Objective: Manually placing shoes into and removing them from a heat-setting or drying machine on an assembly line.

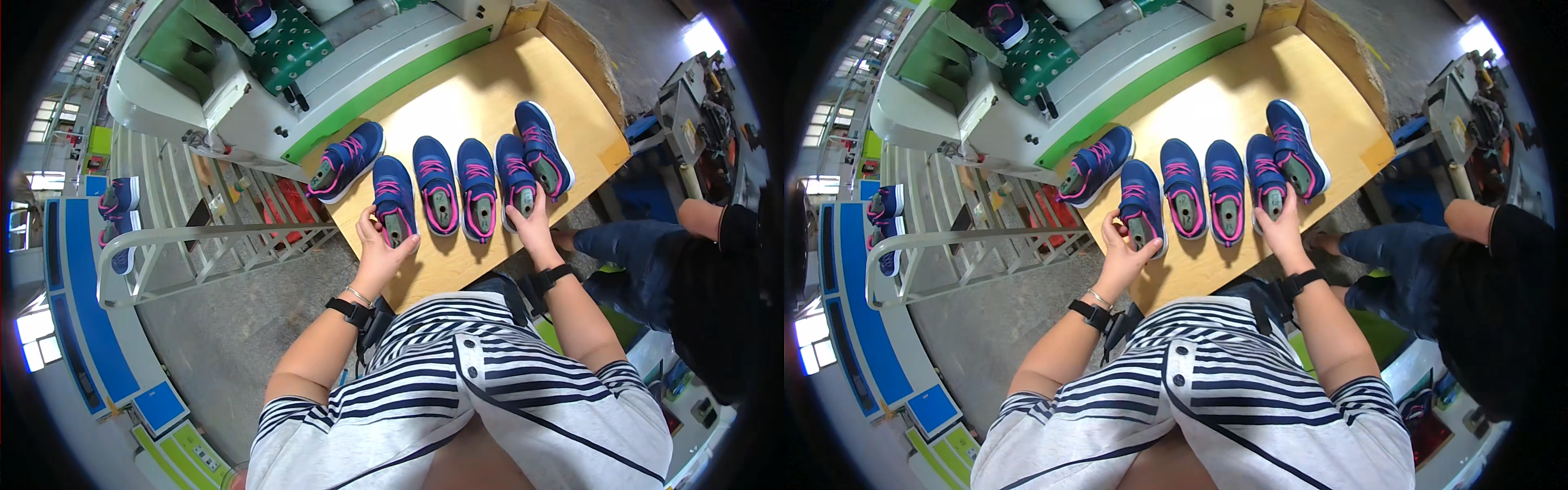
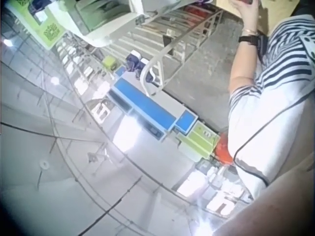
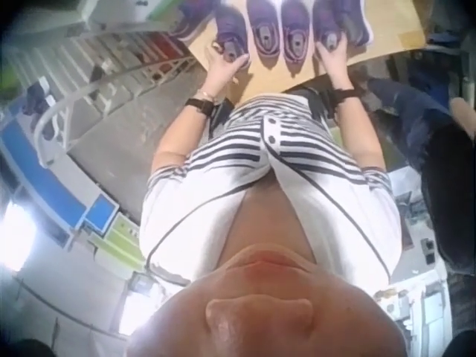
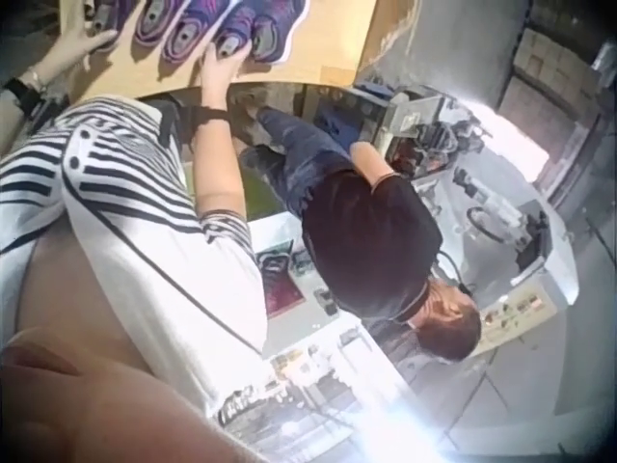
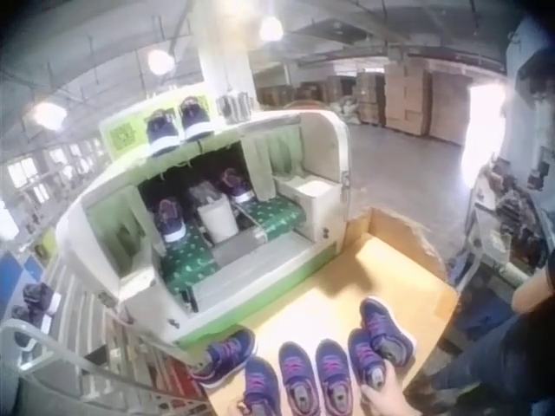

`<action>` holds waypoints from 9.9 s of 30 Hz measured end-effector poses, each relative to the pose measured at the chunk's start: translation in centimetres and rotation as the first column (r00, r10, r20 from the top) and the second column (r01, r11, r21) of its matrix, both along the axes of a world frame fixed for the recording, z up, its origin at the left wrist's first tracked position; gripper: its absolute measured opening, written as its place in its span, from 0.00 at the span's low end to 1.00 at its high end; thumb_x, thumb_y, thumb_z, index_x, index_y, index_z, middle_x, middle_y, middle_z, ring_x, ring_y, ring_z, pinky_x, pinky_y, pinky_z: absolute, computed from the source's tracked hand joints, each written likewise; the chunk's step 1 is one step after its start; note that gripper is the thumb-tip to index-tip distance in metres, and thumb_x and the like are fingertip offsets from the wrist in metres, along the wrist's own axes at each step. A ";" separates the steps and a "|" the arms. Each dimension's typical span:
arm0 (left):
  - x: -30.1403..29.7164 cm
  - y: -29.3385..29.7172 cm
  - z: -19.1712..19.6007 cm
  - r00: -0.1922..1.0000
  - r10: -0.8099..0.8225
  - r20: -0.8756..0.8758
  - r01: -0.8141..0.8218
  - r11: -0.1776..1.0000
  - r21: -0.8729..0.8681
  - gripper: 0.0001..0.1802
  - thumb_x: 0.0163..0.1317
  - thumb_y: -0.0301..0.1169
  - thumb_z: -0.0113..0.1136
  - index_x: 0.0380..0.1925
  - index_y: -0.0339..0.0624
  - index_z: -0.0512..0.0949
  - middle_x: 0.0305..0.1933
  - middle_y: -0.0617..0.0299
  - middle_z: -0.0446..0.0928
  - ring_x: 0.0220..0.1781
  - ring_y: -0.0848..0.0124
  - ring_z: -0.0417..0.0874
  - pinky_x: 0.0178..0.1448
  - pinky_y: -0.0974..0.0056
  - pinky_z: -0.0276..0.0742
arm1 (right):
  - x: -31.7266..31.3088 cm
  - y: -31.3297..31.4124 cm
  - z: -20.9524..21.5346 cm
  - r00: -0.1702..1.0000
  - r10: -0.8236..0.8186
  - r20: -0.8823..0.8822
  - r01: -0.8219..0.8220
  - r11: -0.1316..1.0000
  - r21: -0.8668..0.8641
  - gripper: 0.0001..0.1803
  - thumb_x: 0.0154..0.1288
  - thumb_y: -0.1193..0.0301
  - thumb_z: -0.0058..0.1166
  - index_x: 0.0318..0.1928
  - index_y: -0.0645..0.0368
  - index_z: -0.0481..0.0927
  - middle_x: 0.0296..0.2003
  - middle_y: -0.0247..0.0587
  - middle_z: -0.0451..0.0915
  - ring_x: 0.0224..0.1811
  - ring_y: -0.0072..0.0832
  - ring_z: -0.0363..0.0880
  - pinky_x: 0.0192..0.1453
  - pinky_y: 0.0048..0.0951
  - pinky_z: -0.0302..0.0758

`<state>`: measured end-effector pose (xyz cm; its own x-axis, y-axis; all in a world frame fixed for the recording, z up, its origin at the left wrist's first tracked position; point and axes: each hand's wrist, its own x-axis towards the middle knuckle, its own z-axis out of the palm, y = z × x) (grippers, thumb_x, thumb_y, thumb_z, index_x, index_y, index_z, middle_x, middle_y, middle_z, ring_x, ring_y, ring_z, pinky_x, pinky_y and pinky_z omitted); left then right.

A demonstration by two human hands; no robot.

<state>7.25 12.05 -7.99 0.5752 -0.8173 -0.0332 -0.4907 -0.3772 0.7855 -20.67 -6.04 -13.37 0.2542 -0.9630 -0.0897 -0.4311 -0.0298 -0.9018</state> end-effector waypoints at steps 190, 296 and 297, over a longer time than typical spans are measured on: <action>3.8 -5.6 0.9 0.815 -0.290 0.501 0.305 0.951 0.054 0.14 0.64 0.37 0.57 0.43 0.41 0.83 0.51 0.58 0.84 0.49 0.62 0.83 0.59 0.56 0.69 | 12.4 -9.7 0.0 0.929 -0.355 -0.107 0.354 0.935 -0.028 0.65 0.44 0.56 0.75 0.76 0.57 0.44 0.71 0.72 0.52 0.75 0.62 0.51 0.78 0.47 0.55; -28.4 5.1 -17.4 -0.383 -0.910 -0.161 0.861 -0.415 0.293 0.37 0.65 0.46 0.61 0.70 0.43 0.64 0.70 0.42 0.65 0.69 0.41 0.66 0.71 0.39 0.63 | -53.9 59.0 -0.5 -0.687 -0.656 0.313 0.658 -0.744 -0.113 0.33 0.53 0.65 0.71 0.51 0.61 0.63 0.45 0.54 0.75 0.47 0.46 0.78 0.55 0.43 0.74; -28.1 4.8 -17.3 -0.386 -0.911 -0.144 0.867 -0.411 0.282 0.37 0.65 0.47 0.61 0.70 0.44 0.63 0.71 0.42 0.64 0.70 0.40 0.66 0.72 0.39 0.62 | -53.4 56.7 1.0 -0.558 -0.776 0.295 0.741 -0.626 -0.244 0.32 0.53 0.64 0.71 0.51 0.59 0.64 0.42 0.56 0.77 0.45 0.52 0.79 0.54 0.45 0.75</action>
